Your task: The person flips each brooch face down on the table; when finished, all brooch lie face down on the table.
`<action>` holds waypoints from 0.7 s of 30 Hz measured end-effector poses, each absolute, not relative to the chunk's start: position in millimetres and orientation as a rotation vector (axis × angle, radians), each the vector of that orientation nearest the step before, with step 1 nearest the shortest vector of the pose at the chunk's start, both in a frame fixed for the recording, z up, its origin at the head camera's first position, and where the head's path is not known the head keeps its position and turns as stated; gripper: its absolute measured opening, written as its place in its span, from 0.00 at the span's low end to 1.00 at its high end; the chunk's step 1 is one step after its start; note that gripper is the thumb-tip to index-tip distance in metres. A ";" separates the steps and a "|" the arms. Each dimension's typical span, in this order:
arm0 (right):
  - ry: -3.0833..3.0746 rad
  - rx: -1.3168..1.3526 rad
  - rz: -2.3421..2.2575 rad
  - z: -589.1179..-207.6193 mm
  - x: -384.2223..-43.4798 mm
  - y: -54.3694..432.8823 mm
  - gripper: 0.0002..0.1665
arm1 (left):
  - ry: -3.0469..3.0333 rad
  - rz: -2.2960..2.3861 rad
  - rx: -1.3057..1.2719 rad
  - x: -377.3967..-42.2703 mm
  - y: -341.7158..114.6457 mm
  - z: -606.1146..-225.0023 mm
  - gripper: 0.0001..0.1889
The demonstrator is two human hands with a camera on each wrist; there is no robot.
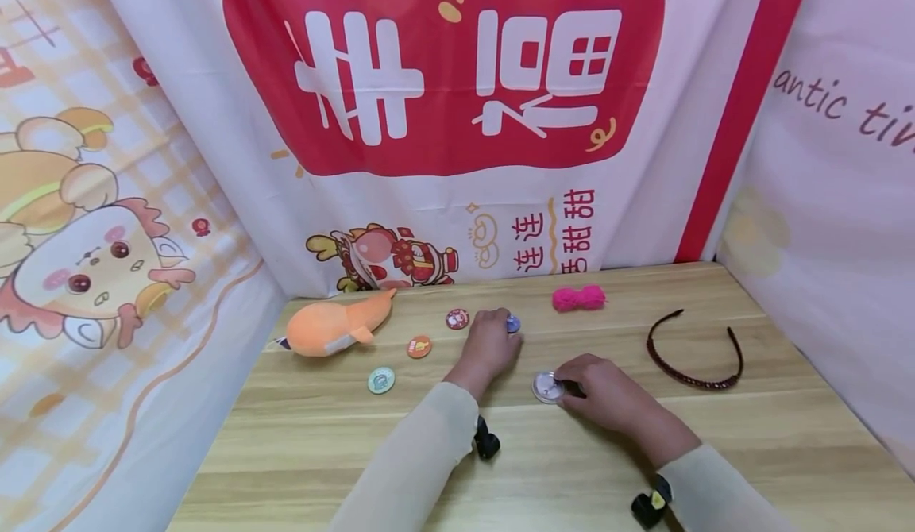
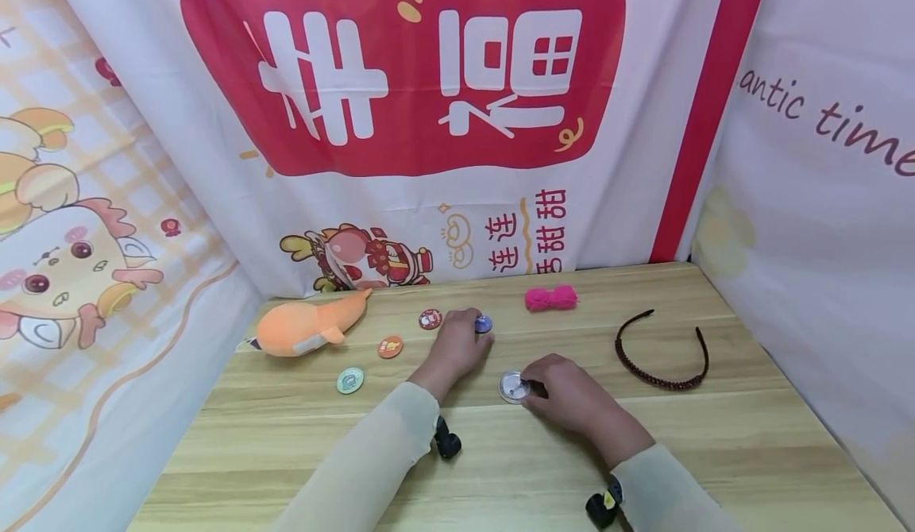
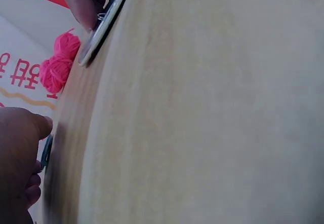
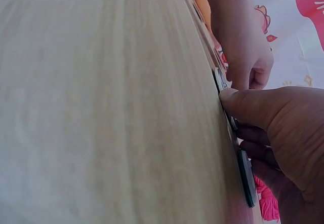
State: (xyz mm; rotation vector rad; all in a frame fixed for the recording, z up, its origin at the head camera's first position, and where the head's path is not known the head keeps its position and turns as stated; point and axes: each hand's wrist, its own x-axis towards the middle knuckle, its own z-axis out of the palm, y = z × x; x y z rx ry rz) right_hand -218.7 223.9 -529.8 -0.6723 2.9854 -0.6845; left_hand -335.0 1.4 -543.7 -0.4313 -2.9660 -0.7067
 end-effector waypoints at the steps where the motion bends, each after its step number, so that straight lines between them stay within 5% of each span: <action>1: 2.987 -0.668 -0.684 -529.6 -218.7 223.8 0.22 | -2.970 -0.699 -0.426 -336.0 2.0 -545.0 0.28; 21: 2.991 -0.688 -0.676 -531.8 -220.9 224.5 0.23 | -2.935 -0.762 -0.492 -335.8 -9.7 -547.0 0.23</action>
